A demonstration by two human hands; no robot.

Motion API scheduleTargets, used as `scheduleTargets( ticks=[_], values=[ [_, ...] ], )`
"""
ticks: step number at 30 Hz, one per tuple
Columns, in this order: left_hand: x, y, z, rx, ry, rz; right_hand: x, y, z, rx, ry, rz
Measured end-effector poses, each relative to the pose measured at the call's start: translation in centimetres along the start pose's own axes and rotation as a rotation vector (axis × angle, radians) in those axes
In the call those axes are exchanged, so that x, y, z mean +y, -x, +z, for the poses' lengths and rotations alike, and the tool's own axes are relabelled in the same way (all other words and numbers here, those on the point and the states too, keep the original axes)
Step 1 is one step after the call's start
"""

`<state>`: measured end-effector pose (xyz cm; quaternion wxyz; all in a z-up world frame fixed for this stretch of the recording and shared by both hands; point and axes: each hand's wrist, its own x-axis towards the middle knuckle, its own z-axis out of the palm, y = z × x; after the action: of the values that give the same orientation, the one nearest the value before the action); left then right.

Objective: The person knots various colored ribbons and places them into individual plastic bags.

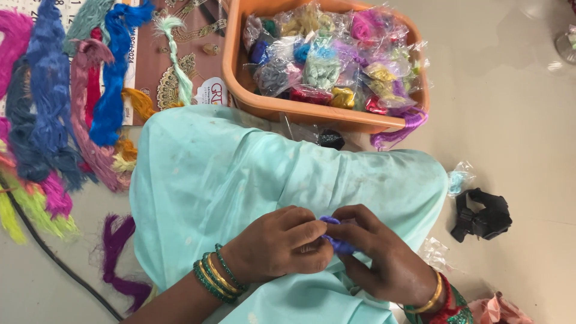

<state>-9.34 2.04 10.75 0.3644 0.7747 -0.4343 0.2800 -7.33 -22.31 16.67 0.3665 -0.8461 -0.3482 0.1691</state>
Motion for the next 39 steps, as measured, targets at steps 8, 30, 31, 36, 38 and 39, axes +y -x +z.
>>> scheduleTargets(
  ticks=[8, 30, 31, 36, 38, 39],
  values=[
    [0.1, -0.2, 0.2, 0.023, 0.063, -0.026, 4.0, 2.2, 0.2, -0.087, -0.153, 0.082],
    [-0.3, -0.6, 1.4, 0.198, -0.017, -0.064, 3.3, 1.5, 5.8, 0.36, -0.554, 0.148],
    [-0.6, -0.9, 1.1, 0.196, -0.019, -0.065, 3.5, 1.3, 4.9, 0.359, -0.556, 0.147],
    [-2.0, -2.3, -0.2, 0.054, 0.2, -0.189, 1.9, -0.9, -1.6, 0.19, -0.121, -0.067],
    [-2.4, -2.6, -0.1, 0.028, 0.222, -0.186, 1.4, -1.8, -2.8, 0.151, 0.025, -0.111],
    [-2.5, -2.7, 0.0, 0.001, 0.243, -0.185, 1.2, -2.2, -3.4, 0.11, 0.17, -0.155]
  ],
)
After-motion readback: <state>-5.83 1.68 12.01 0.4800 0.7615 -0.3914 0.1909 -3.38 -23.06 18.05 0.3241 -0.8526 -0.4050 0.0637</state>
